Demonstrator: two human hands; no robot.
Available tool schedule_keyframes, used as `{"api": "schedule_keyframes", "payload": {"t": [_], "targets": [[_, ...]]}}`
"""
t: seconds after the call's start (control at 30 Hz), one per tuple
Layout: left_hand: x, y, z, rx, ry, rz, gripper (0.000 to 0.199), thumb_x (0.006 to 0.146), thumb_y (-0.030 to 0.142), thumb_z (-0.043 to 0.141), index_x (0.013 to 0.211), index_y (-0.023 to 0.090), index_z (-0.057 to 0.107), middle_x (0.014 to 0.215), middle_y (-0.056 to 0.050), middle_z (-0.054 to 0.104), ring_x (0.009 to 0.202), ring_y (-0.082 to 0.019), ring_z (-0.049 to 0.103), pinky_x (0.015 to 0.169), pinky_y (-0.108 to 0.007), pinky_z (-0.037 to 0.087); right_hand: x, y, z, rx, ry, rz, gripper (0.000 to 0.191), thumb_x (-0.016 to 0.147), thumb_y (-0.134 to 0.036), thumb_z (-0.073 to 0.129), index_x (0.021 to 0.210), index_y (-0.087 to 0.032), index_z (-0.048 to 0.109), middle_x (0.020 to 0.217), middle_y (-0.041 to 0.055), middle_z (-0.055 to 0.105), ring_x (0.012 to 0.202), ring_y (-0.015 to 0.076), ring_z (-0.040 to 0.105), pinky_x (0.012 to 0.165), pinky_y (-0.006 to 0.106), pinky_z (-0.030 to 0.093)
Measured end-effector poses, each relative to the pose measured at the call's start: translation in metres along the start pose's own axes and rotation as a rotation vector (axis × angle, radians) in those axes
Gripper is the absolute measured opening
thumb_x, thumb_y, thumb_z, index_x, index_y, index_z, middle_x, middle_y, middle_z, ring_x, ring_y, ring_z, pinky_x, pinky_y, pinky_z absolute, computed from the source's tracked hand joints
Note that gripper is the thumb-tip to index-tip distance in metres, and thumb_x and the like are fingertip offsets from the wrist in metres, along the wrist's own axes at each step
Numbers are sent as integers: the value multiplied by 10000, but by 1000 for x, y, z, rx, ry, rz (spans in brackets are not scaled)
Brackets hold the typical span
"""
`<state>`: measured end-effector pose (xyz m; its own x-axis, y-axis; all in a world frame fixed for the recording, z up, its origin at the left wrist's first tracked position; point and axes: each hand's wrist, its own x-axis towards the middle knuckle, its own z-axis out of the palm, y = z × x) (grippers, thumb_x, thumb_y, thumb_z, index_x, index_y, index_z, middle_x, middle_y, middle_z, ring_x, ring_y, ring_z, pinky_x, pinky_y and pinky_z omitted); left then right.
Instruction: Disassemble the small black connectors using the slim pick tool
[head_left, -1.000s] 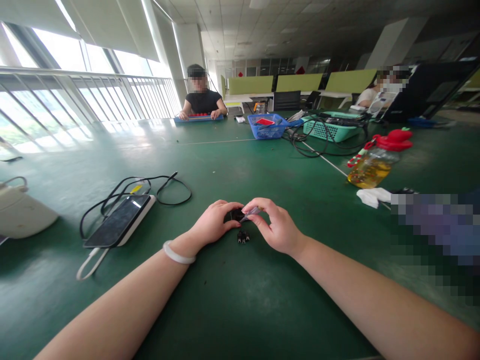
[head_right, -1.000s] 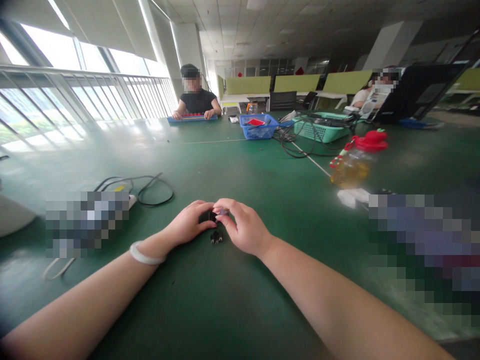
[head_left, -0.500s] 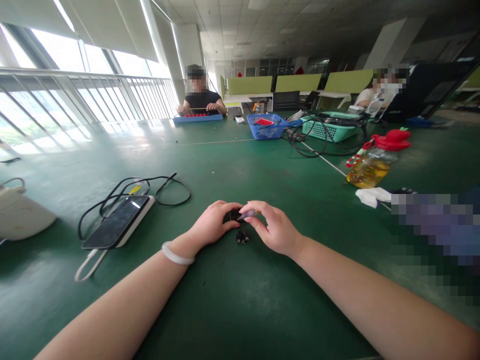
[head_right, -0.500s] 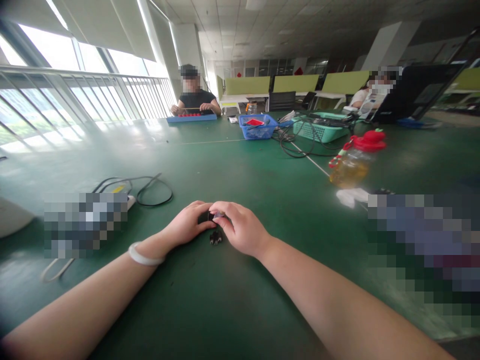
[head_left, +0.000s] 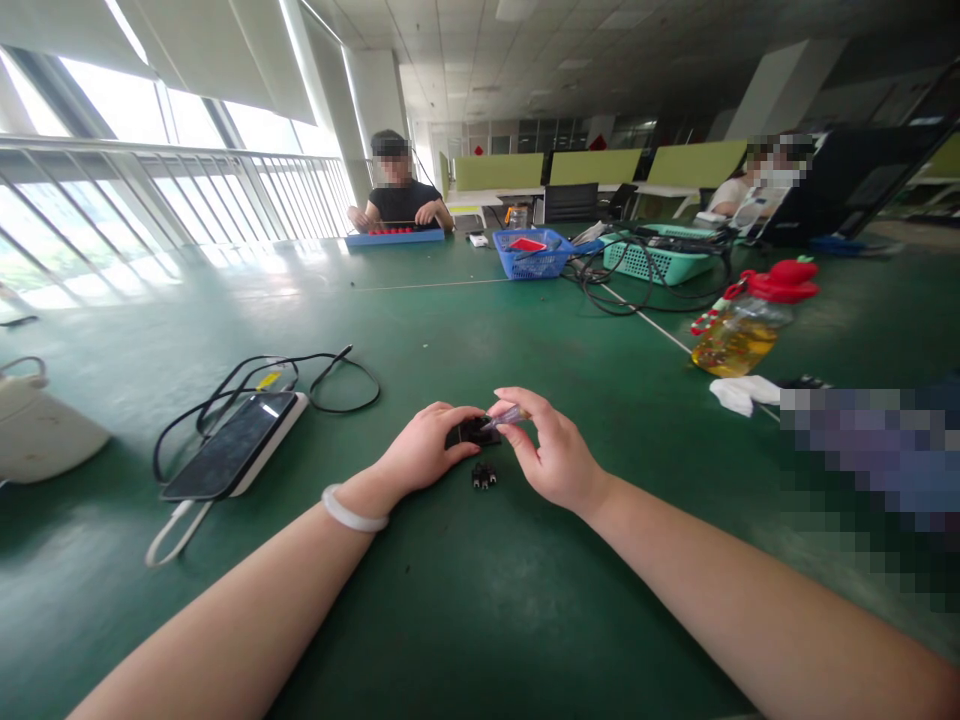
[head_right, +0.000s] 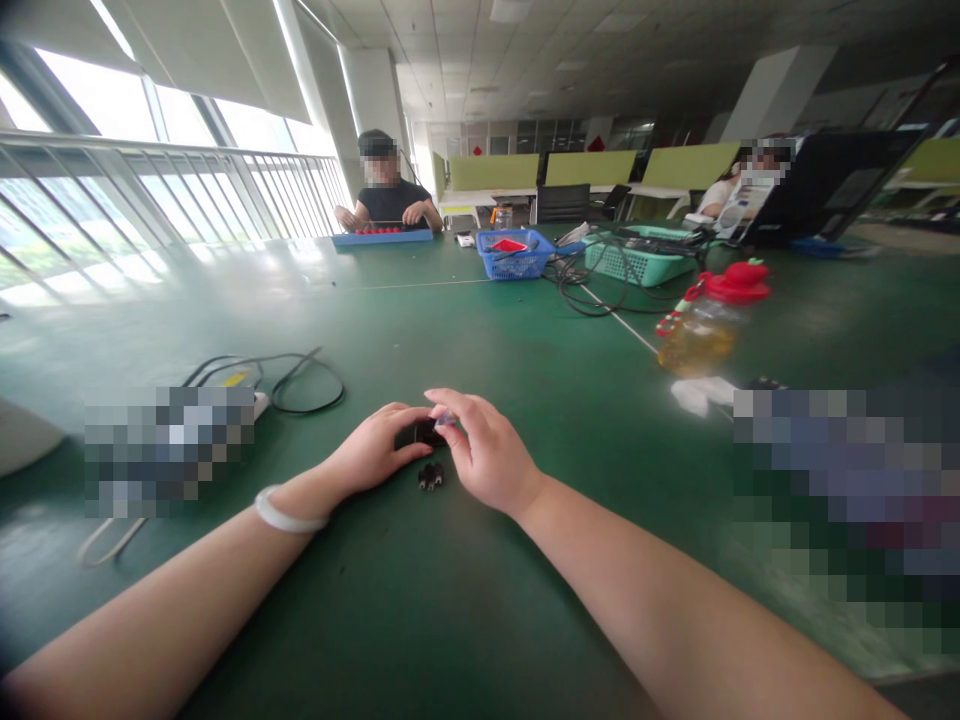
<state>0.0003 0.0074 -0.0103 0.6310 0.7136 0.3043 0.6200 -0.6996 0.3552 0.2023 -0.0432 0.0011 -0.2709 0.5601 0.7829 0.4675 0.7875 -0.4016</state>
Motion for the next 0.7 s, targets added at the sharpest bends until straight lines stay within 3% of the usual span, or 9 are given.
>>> {"api": "schedule_keyframes", "payload": {"t": [0.13, 0.23, 0.47, 0.57, 0.7], "targets": [[0, 0, -1, -19, 3, 11, 367, 807, 299, 655, 1160, 235, 582, 1039, -39, 682, 948, -221, 605, 881, -361, 473, 1, 2, 2, 8, -83, 100, 405, 887, -107, 479, 1260, -261, 434, 1023, 49, 664, 945, 174, 649, 881, 358, 530], [-1, 3, -3, -46, 32, 7, 341, 832, 307, 624, 1164, 239, 580, 1077, -38, 673, 970, -217, 604, 894, -357, 473, 1, 1, 2, 16, -67, 86, 413, 891, -106, 471, 1270, -262, 422, 1025, 50, 662, 953, 172, 649, 885, 358, 533], [-1, 7, -6, -23, 184, -63, 368, 880, 271, 541, 1245, 231, 532, 1143, -52, 639, 1064, -219, 566, 958, -384, 449, -2, 0, -2, 32, 242, -50, 570, 853, -41, 513, 1341, -279, 336, 1052, 71, 647, 992, 189, 644, 920, 402, 522], [0, 3, -4, 71, 222, -130, 370, 881, 231, 519, 1251, 217, 532, 1181, -66, 629, 1102, -240, 549, 979, -409, 431, 0, 3, -3, 3, 229, -33, 539, 858, -47, 507, 1324, -277, 366, 1048, 72, 647, 984, 189, 641, 913, 400, 522], [0, -5, 0, 203, 152, -217, 378, 866, 197, 516, 1242, 194, 556, 1183, -97, 637, 1076, -280, 560, 947, -444, 437, 2, 11, -1, -49, 154, 130, 447, 882, -104, 484, 1293, -263, 414, 978, 55, 658, 911, 179, 644, 879, 378, 526]]}}
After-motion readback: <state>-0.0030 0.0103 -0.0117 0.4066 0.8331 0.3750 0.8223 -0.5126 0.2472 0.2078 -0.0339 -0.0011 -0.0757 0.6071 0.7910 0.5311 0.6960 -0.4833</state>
